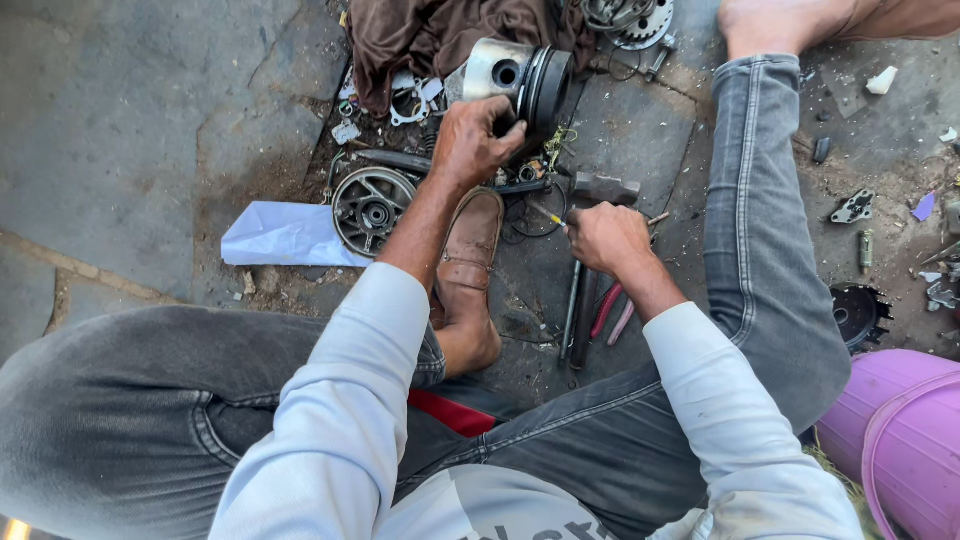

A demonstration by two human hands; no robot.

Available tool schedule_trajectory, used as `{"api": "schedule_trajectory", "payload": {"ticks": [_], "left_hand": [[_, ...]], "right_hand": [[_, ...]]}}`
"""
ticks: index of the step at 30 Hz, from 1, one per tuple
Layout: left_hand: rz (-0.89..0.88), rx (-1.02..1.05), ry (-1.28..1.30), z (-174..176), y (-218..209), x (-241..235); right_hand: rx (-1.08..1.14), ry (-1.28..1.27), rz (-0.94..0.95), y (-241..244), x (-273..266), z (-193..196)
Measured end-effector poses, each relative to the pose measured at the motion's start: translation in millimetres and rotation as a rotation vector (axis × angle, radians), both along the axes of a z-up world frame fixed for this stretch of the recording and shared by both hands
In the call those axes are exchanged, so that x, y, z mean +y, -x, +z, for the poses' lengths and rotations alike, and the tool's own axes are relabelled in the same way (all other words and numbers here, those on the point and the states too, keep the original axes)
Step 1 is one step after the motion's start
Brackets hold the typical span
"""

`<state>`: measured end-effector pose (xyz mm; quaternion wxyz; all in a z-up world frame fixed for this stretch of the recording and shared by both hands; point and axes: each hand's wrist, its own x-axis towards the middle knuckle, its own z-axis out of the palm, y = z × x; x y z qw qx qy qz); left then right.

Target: The person is sitting on the ground and using a screwdriver to pry and remove rings from a metal engine piston. They rotate the piston and use the tool to carefully lift the rings off the grooves.

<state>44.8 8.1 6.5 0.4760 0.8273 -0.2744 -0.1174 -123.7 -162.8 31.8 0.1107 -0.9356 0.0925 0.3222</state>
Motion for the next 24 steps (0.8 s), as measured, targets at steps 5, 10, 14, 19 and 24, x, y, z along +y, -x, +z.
{"api": "schedule_trajectory", "payload": {"ticks": [5,10,14,19,24], "left_hand": [[-0.006,0.054,-0.076,2.3,-0.2,-2.5],[0.01,0.046,-0.05,12.1,0.6,-0.4],[0.038,0.006,-0.059,14.6,1.6,-1.5],[0.015,-0.047,-0.122,11.7,5.8,-4.5],[0.009,-0.064,-0.144,7.1,7.3,-5.9]], "right_hand": [[-0.364,-0.038,-0.206,-28.6,-11.9,15.7],[-0.854,-0.221,-0.034,-86.1,-22.9,36.2],[-0.736,-0.22,0.091,-103.8,-22.8,32.9],[-0.705,-0.188,0.08,-102.8,-30.8,23.0],[-0.722,-0.186,0.098,-105.2,-36.0,21.0]]}}
